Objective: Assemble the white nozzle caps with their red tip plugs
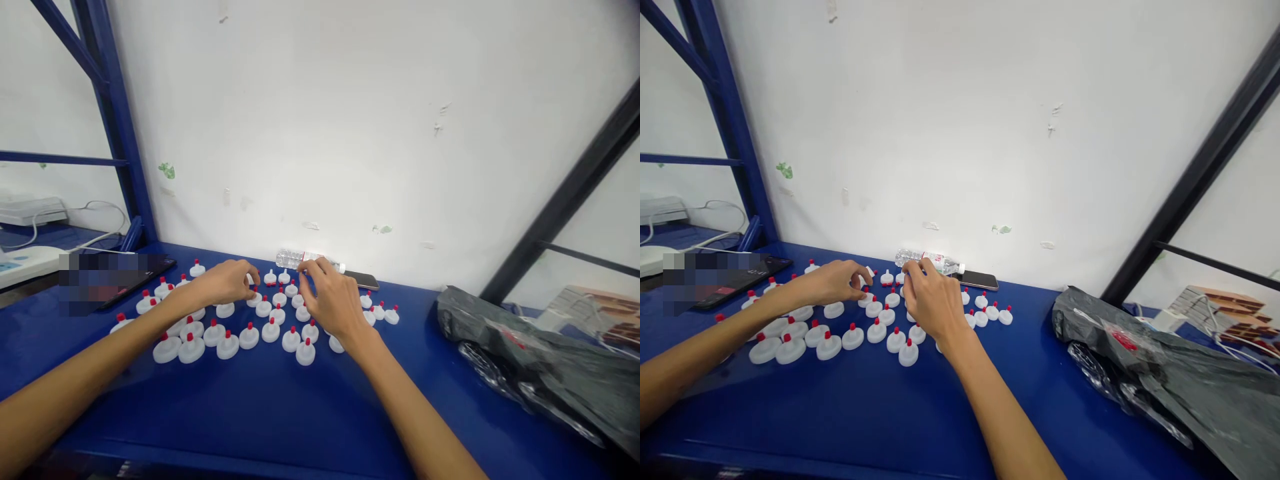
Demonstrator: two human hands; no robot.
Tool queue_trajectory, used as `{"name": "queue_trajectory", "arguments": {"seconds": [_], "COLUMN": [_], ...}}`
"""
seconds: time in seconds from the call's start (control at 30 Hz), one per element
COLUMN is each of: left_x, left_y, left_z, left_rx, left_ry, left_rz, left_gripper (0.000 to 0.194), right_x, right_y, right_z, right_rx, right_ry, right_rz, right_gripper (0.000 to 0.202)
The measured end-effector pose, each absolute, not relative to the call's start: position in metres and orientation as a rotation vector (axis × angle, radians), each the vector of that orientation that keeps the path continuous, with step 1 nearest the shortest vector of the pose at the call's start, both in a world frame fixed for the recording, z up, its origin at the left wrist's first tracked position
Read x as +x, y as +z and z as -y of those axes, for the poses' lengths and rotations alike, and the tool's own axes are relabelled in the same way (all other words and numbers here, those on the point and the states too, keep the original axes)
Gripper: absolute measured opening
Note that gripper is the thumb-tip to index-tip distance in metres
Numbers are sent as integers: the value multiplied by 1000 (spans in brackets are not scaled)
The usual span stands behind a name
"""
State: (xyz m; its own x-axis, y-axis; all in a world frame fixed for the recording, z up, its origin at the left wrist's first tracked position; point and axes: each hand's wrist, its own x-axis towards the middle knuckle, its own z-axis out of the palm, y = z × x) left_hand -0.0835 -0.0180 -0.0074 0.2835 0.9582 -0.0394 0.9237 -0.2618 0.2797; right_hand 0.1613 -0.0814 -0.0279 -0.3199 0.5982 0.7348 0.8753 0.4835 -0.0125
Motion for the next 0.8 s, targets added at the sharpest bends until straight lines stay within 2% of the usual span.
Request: {"name": "queue_trajectory", "arguments": {"seconds": [0.2, 0.3, 0.53, 0.8], "left_x": [-111, -122, -143, -151], "left_y": [20, 29, 46, 65], "left_z": [8, 1, -5, -12], "left_rx": [2293, 2312, 2369, 2271], "left_ry": [375, 383, 21, -143], "left_rz": [-1859, -1889, -1598, -1571], "left_gripper": [40, 36, 19, 17], "right_x": [166, 166, 152, 142], "right_y": [-30, -31, -30, -20], "right_z": [79, 79, 90, 78], "right_rx": [-1171, -1125, -925, -930], "right_ry": [-485, -477, -428, -41], "right_rz": [2033, 2035, 2086, 2153], "right_gripper": [19, 17, 16, 20]}}
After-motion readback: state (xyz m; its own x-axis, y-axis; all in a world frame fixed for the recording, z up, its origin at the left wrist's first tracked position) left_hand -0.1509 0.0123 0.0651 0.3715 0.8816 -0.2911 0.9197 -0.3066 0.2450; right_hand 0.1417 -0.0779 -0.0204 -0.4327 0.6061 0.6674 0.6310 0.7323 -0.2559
